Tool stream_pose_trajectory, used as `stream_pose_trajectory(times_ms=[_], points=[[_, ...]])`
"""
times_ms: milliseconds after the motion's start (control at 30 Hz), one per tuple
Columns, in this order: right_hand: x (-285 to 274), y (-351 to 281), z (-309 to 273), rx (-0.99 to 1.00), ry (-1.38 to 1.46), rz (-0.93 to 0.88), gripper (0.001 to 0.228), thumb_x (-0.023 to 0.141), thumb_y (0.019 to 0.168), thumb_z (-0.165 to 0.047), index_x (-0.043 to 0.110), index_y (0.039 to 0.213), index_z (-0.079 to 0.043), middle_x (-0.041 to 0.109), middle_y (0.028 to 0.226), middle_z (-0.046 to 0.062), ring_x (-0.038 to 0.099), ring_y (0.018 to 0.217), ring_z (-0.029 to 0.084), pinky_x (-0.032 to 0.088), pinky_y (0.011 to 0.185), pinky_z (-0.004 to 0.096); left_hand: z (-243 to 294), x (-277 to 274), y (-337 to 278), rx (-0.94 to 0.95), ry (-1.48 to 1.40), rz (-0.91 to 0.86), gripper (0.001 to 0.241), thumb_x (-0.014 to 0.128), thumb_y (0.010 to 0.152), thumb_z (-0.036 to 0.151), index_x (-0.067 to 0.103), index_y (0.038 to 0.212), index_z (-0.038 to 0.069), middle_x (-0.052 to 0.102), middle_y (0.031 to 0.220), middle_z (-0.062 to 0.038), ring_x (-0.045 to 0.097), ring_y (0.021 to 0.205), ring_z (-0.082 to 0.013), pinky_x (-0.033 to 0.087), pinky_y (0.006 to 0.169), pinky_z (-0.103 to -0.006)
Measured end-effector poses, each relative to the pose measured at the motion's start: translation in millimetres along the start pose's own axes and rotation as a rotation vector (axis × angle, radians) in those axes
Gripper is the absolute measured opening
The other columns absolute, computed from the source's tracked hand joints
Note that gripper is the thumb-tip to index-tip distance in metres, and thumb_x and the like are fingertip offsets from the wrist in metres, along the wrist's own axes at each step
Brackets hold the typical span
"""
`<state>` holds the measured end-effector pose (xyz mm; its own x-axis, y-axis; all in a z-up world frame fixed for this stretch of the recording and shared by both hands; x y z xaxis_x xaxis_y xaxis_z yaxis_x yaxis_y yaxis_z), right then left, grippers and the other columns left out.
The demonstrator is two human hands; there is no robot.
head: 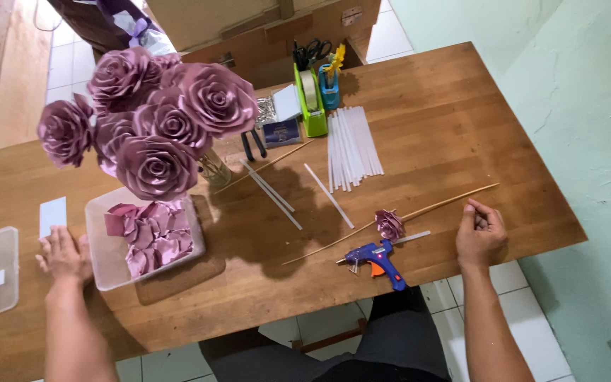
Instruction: The person assembles a paper rose by attaching pre-cut pink petals to a wooden stick using a hot glue gun. They repeatedly apply glue to the petals and wrap them around the central bud, shaping the flower with their hands. The finished rose is placed on the table.
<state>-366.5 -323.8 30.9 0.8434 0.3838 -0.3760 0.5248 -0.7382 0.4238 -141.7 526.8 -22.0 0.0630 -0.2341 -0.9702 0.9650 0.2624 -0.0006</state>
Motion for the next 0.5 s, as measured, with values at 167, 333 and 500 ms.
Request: stream_pose_trajectory(times_ms=[167,333,500], points=[[-1.3,-1.0,-14.9,-0.033,-0.011,-0.007,0.014,0.063,0.100,-0.001,0.074,0.109,-0.001,0.064,0.104,0.010,0.062,0.082,0.016,0.049,0.068,0.024,21.4,-14.5,6.1,-0.090,-0.006,-0.035,0.081,0.020,0.096,0.056,0.018,0.159,0.006,0.011,0.168,-0.009,0.001,0.152,-0.0360,-0.003,0.119,-0.0590],[1.3,-0.8,-4.2,-0.001,-0.038,-0.011,0.013,0.064,0.100,-0.003,0.075,0.109,-0.003,0.061,0.100,0.006,0.052,0.070,0.010,0.042,0.061,0.021,29.3,-25.3,15.5,-0.249,0.027,-0.163,0.086,0.018,0.090,0.064,0.004,0.161,0.018,-0.006,0.169,0.004,-0.013,0.153,-0.0302,-0.013,0.121,-0.0489],[0.1,-2.3,-12.8,0.025,-0.083,-0.008,0.014,0.065,0.100,-0.005,0.075,0.108,-0.007,0.063,0.100,0.003,0.054,0.071,0.009,0.043,0.062,0.021,44.9,-34.2,-6.3,-0.095,-0.044,0.133,0.083,0.034,0.090,0.056,0.021,0.156,0.008,0.014,0.162,-0.013,0.006,0.146,-0.0367,0.005,0.113,-0.0564]])
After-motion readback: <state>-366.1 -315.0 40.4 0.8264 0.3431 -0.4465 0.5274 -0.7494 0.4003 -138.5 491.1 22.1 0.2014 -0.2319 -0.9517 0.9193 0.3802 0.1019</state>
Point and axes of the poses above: each hand's wrist, its own y-axis towards the middle knuckle, its own x-axis out of the palm, z = x × y, the point moved 2 cm from there along y, towards the middle knuckle
